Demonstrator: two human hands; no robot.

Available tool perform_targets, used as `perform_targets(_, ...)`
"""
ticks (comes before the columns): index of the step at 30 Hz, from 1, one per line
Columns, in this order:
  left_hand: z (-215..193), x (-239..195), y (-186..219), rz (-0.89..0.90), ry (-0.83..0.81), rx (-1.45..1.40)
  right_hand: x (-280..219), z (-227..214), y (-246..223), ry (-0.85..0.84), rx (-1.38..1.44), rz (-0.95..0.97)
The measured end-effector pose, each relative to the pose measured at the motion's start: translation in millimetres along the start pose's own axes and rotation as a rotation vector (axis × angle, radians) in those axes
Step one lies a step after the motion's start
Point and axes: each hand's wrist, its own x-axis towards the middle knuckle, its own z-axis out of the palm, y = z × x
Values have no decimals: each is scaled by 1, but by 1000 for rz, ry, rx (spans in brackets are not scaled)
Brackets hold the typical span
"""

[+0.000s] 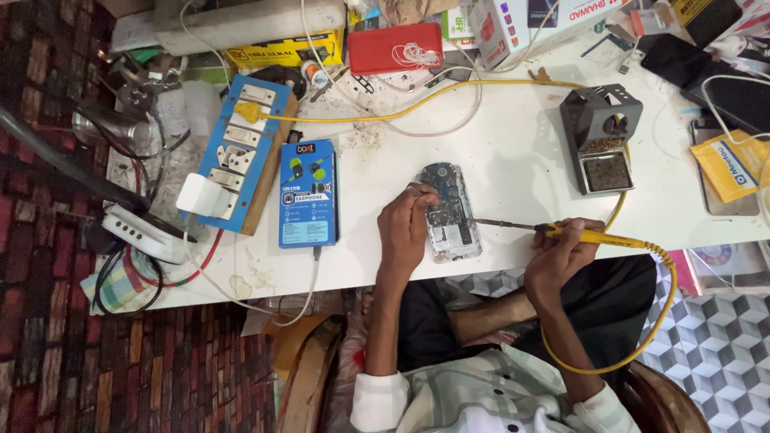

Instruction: The person uses a soldering iron and tweezers to work on a disassembled mobile phone circuit board. They repeatedly apply heat to specific points on the board while manipulating components with tweezers.

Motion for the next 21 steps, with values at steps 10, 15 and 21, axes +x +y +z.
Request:
perform_targets(10, 1, -1, -2, 11, -4, 13, 0, 2, -6, -59, -51, -22)
perform_targets(15, 0, -1, -2, 11, -5, 6, 0, 0, -5, -35, -11, -20)
perform_targets(21, 0, -1, -2, 0, -8, 14, 0, 2, -6, -47, -22, -30)
